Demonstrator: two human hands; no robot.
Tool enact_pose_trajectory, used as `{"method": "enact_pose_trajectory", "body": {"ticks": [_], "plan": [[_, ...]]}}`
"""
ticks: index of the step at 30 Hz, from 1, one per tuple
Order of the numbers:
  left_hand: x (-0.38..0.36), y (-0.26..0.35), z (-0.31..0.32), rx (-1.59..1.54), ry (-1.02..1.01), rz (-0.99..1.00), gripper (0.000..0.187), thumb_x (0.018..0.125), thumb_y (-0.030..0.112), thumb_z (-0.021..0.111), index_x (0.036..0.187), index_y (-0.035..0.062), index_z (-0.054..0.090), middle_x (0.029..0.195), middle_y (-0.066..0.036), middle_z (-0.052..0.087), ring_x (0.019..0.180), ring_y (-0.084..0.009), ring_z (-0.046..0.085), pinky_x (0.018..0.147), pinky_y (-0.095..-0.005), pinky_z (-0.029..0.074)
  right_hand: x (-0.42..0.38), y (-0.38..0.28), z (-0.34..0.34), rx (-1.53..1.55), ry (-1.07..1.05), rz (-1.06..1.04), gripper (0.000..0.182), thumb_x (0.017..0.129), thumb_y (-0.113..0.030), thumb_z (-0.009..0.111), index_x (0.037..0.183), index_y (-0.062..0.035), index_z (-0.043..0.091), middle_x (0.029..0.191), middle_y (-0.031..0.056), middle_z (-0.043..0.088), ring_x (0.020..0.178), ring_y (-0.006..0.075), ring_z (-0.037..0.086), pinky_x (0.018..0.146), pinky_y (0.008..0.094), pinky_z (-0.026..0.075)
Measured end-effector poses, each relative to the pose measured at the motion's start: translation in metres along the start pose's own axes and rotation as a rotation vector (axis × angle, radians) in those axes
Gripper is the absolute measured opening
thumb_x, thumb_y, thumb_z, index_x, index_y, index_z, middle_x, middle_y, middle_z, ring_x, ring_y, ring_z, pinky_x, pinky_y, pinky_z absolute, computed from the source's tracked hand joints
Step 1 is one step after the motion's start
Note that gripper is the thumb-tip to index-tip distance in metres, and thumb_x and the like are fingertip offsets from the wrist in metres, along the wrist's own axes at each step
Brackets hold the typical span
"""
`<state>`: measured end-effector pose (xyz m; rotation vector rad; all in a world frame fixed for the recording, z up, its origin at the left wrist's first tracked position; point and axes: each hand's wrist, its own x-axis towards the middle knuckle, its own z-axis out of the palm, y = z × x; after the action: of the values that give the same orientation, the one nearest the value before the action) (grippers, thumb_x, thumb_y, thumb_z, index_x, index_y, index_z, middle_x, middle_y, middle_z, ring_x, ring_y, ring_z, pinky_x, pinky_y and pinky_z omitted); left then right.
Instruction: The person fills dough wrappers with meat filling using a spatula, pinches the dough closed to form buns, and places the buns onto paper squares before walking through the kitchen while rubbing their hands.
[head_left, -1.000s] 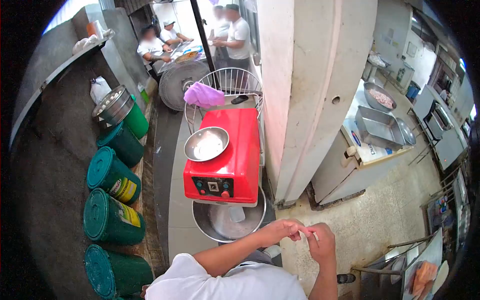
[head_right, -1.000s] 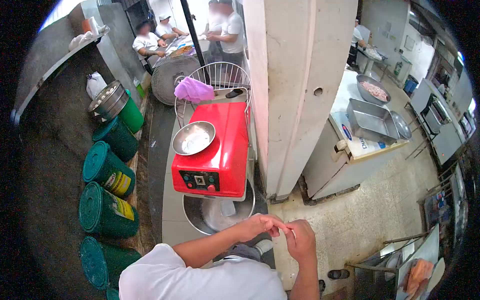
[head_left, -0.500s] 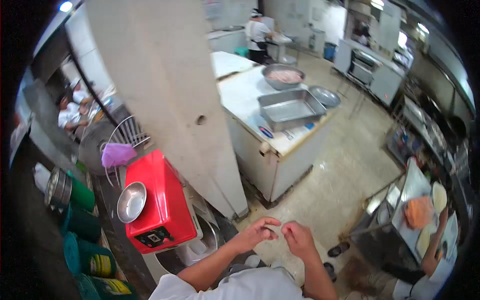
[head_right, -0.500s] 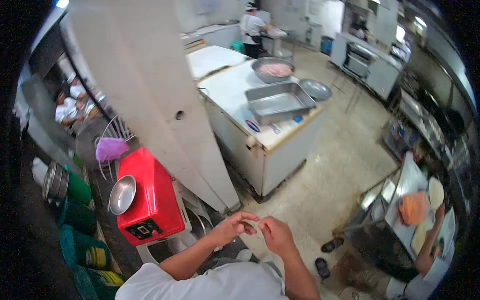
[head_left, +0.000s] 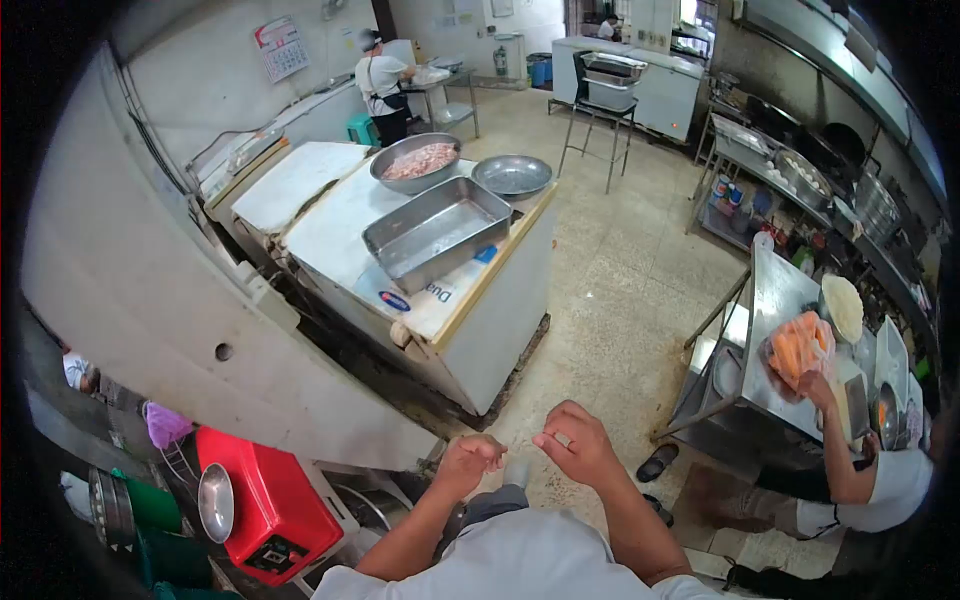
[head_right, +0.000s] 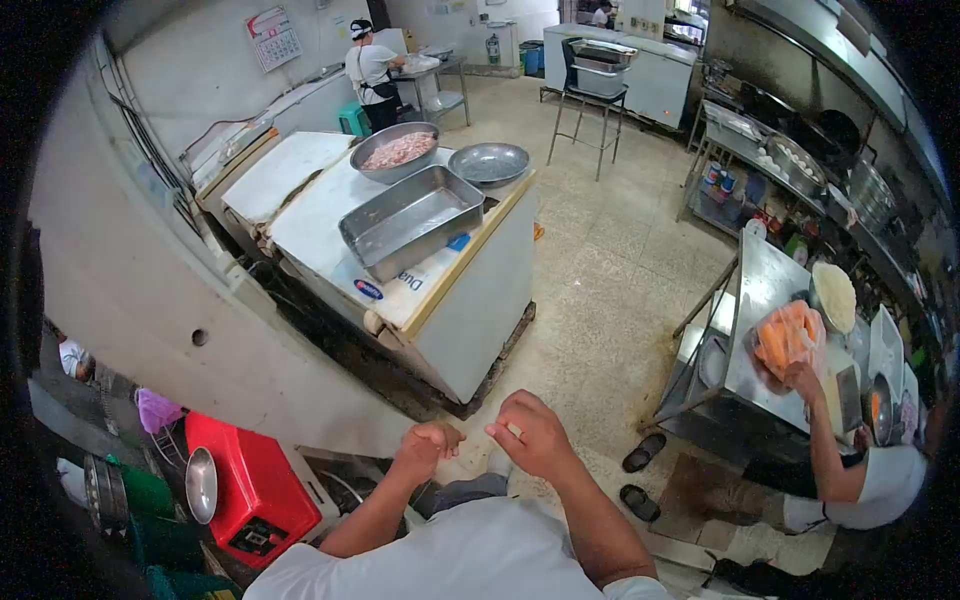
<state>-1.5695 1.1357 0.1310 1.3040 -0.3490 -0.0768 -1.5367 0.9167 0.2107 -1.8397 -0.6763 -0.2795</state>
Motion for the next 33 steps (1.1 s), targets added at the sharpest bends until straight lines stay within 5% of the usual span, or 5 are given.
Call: {"method": "enact_pose_trajectory", "body": {"ticks": [6, 10, 16, 25, 33], "plan": [[0.122, -0.045, -0.02, -0.058, 0.033, -0.109, 0.046, 0.093, 0.05, 0.051, 0.075, 0.0074, 0.049, 0.064, -0.001, 0.051, 0.058, -0.0096, 0.05, 0.062, -0.0256, 0.046, 0.08, 0.077, -0.01, 0.046, -0.131, 0.231, 0.009, 0.082, -0.003, 0.064, 0.077, -0.0026, 0.058, 0.068, 0.0093, 0.057, 0.063, 0.0275, 0.057, 0.059, 0.0348, 0.046], [0.22, -0.078, -0.034, -0.151, -0.013, -0.079, 0.045, 0.095, 0.046, 0.05, 0.075, 0.0065, 0.05, 0.066, -0.002, 0.05, 0.06, -0.011, 0.051, 0.061, -0.0266, 0.045, 0.141, 0.147, -0.034, -0.254, -0.23, 0.102, 0.012, 0.083, -0.007, 0.065, 0.075, -0.0025, 0.058, 0.065, 0.0094, 0.057, 0.062, 0.0267, 0.056, 0.057, 0.035, 0.044], [0.362, -0.081, -0.018, -0.019, -0.128, 0.108, 0.035, 0.091, 0.033, 0.059, 0.073, 0.0084, 0.043, 0.066, -0.004, 0.048, 0.061, -0.0154, 0.05, 0.064, -0.0295, 0.045, 0.215, 0.213, -0.093, -0.133, -0.046, 0.257, 0.012, 0.078, -0.003, 0.068, 0.074, -0.0014, 0.057, 0.069, 0.0103, 0.058, 0.066, 0.0254, 0.058, 0.059, 0.0332, 0.045], [0.509, -0.131, 0.014, 0.015, 0.19, -0.348, 0.04, 0.093, 0.032, 0.057, 0.064, 0.0092, 0.04, 0.066, -0.004, 0.05, 0.063, -0.014, 0.053, 0.058, -0.0254, 0.044, 0.315, 0.359, -0.176, 0.118, -0.106, 0.417, 0.008, 0.084, -0.006, 0.062, 0.079, -0.0006, 0.059, 0.07, 0.0098, 0.059, 0.066, 0.021, 0.058, 0.061, 0.0306, 0.046], [0.67, -0.159, 0.067, 0.133, 0.193, 0.127, 0.046, 0.092, 0.042, 0.056, 0.064, 0.0088, 0.041, 0.072, -0.008, 0.052, 0.07, -0.0168, 0.053, 0.064, -0.0283, 0.046, 0.46, 0.449, -0.297, 0.073, -0.201, 0.004, 0.007, 0.082, -0.008, 0.064, 0.08, -0.0021, 0.06, 0.069, 0.0119, 0.057, 0.069, 0.0291, 0.059, 0.063, 0.0355, 0.046]]}}
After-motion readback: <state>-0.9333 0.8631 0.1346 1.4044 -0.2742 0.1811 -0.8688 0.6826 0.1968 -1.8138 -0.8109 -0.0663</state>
